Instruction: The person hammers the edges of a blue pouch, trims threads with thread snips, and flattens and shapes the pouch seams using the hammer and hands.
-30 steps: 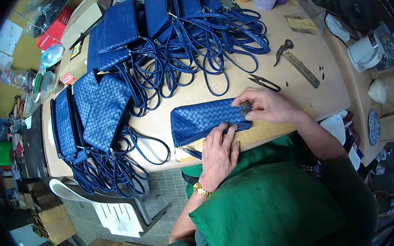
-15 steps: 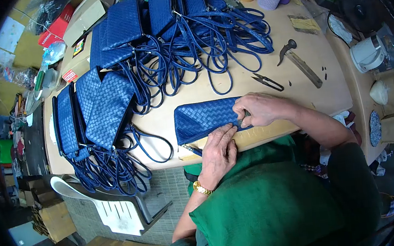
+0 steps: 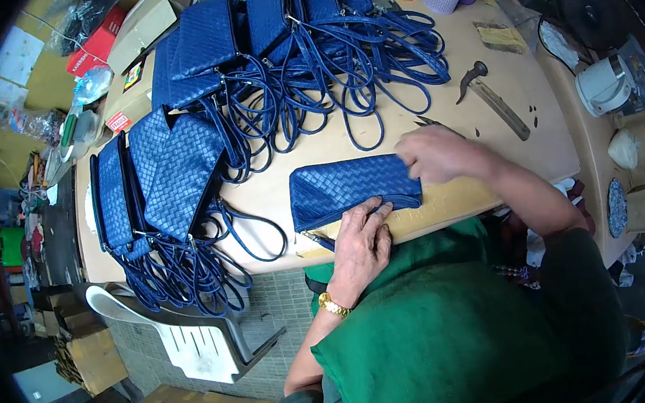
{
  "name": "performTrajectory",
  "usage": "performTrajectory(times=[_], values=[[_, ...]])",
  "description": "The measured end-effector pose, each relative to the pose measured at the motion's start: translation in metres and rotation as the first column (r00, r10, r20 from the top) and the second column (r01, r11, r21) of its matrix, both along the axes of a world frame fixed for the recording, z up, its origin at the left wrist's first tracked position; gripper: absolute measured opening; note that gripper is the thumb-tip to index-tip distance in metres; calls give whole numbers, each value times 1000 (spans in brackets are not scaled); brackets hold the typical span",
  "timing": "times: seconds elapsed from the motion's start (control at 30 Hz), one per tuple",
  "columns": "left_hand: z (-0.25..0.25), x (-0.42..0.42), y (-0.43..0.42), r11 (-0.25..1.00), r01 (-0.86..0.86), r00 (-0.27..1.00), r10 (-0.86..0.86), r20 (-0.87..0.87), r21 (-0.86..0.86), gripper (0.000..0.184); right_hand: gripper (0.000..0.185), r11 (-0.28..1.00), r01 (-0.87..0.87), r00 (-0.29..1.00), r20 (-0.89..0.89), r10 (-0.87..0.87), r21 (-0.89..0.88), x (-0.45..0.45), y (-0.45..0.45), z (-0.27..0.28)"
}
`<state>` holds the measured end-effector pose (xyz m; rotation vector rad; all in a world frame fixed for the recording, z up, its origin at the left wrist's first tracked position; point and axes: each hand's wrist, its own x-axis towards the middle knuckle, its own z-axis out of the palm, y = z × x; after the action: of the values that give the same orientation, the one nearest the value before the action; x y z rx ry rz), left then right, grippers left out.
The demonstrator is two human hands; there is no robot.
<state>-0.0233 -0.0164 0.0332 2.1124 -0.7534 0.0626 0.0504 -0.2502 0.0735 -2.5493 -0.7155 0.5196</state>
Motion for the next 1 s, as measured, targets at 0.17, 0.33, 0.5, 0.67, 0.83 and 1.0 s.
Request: performTrajectory(times=[0.17,0.33,0.5,0.67,0.83,1.0], values=[[4,0,-4,999,3,1000,-3,-17,49,39,19,892,397,865,-415,-283,218,-3,-22,9],[2,0,-4,999,8,1000,-7,-9,51,42,16,317,724,624,-778,75,612,-32,-18,-9],[4,-1,-4,998,8,1000,-8,-8,55,42,22,168,742,598,-754,273,649,-45,-10,-9],[4,0,-4,998,9,1000,-9,-2,62,42,25,256,593,779,-624,54,763,-45,-17,-23],[4,0,-4,998,10,1000,-9,-9,66,40,28,310,793,532,-844,68,524,-46,-6,2],[3,2,-2,998,20,1000,-19,-12,51,39,31,632,539,770,-629,-102,557,-42,-3,1]])
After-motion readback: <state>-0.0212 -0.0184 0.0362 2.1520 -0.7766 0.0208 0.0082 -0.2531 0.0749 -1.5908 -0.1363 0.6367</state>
